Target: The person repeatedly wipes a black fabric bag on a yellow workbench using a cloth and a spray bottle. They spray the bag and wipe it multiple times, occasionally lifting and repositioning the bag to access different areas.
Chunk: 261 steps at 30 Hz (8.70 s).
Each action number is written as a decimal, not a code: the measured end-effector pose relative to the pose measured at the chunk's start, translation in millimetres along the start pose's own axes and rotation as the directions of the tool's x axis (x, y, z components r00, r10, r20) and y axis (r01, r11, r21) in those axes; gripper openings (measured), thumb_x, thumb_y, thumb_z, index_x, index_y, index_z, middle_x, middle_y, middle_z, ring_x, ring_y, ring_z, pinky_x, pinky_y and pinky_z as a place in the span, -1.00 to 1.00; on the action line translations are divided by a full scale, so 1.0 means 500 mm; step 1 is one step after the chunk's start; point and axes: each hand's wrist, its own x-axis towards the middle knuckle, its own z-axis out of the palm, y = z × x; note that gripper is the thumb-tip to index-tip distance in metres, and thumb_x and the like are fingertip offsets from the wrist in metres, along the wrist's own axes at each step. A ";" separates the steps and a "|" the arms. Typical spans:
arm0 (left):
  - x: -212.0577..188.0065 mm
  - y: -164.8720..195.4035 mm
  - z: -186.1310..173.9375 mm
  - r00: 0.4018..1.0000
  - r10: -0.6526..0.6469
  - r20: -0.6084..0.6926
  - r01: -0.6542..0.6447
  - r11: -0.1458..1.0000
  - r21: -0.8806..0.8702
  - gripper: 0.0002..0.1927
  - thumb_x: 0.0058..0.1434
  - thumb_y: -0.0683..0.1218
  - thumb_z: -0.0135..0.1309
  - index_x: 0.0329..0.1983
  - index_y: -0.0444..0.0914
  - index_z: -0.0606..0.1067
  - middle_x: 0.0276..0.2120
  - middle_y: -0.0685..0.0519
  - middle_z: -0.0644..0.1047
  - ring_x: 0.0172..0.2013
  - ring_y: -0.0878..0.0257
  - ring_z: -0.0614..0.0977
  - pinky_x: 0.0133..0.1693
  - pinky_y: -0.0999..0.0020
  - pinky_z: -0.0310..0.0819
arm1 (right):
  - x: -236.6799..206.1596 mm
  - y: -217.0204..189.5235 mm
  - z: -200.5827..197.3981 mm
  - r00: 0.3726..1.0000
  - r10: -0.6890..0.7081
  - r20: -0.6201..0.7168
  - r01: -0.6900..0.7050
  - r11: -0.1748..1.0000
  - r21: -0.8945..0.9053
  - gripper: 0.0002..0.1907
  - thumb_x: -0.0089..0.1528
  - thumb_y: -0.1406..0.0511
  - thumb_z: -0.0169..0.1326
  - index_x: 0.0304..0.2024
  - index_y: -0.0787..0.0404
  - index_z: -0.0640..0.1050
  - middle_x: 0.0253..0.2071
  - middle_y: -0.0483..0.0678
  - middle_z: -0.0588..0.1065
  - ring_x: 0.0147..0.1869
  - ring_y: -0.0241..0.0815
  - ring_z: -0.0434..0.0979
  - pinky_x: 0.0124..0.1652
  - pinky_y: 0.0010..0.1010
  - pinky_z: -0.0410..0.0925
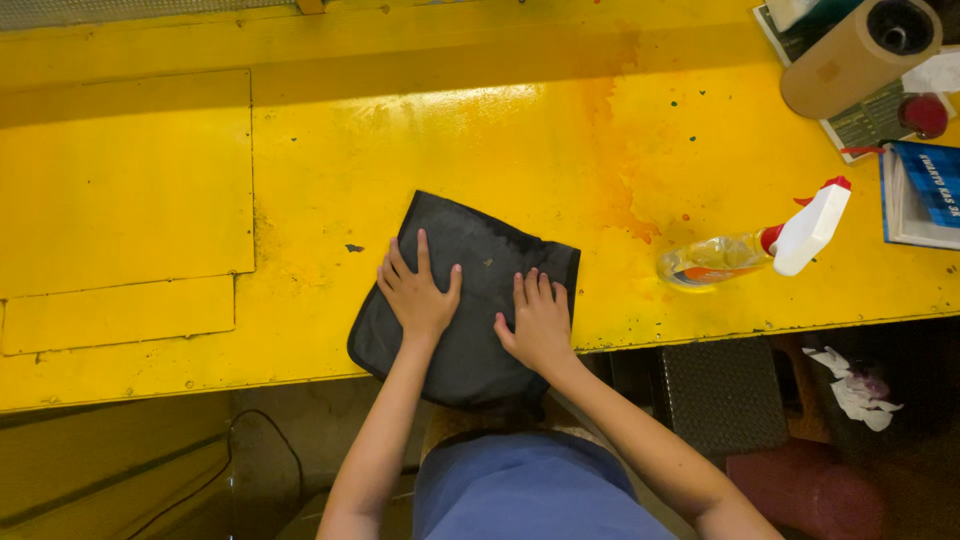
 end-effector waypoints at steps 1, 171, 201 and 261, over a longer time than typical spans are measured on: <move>-0.023 0.008 -0.013 1.000 -0.012 0.016 0.012 1.000 0.005 -0.17 0.24 0.30 0.06 0.50 -0.12 0.24 0.36 -0.37 0.22 0.27 -0.27 0.29 0.29 -0.19 0.08 | -0.015 0.004 -0.004 1.000 -0.009 -0.009 0.009 1.000 0.011 -0.24 0.18 0.00 0.06 0.24 0.44 0.44 0.27 0.36 0.37 0.35 0.24 0.33 0.27 0.00 0.13; -0.074 0.311 0.063 0.971 0.234 0.047 -0.211 0.935 -0.284 -0.62 0.28 0.05 0.19 0.17 -0.02 0.55 0.22 -0.08 0.43 0.29 -0.11 0.32 0.38 -0.19 -0.09 | -0.025 0.282 0.015 0.972 0.021 -0.234 0.020 0.985 0.172 -0.53 0.29 0.10 0.13 0.17 0.18 0.52 0.32 0.08 0.41 0.40 0.09 0.33 0.33 0.02 0.09; -0.244 0.325 -0.076 0.935 0.276 0.225 -0.174 0.905 -0.389 -0.52 0.20 0.07 0.21 0.21 0.02 0.53 0.32 0.07 0.39 0.37 0.00 0.28 0.35 -0.14 -0.08 | -0.241 0.208 -0.088 0.994 0.080 0.078 -0.084 0.995 0.055 -0.36 0.20 0.16 0.12 0.32 0.18 0.38 0.39 0.13 0.31 0.41 0.11 0.29 0.28 0.11 0.09; 0.089 0.357 0.136 0.966 0.218 0.136 -0.185 0.958 -0.220 -0.54 0.40 0.05 -0.05 0.33 -0.16 0.40 0.42 -0.09 0.30 0.46 -0.14 0.19 0.37 -0.28 0.00 | 0.206 0.310 -0.005 0.991 0.049 0.122 -0.057 0.997 0.061 -0.28 0.25 0.06 0.06 0.40 0.25 0.31 0.51 0.26 0.10 0.56 0.29 0.01 0.30 0.32 0.04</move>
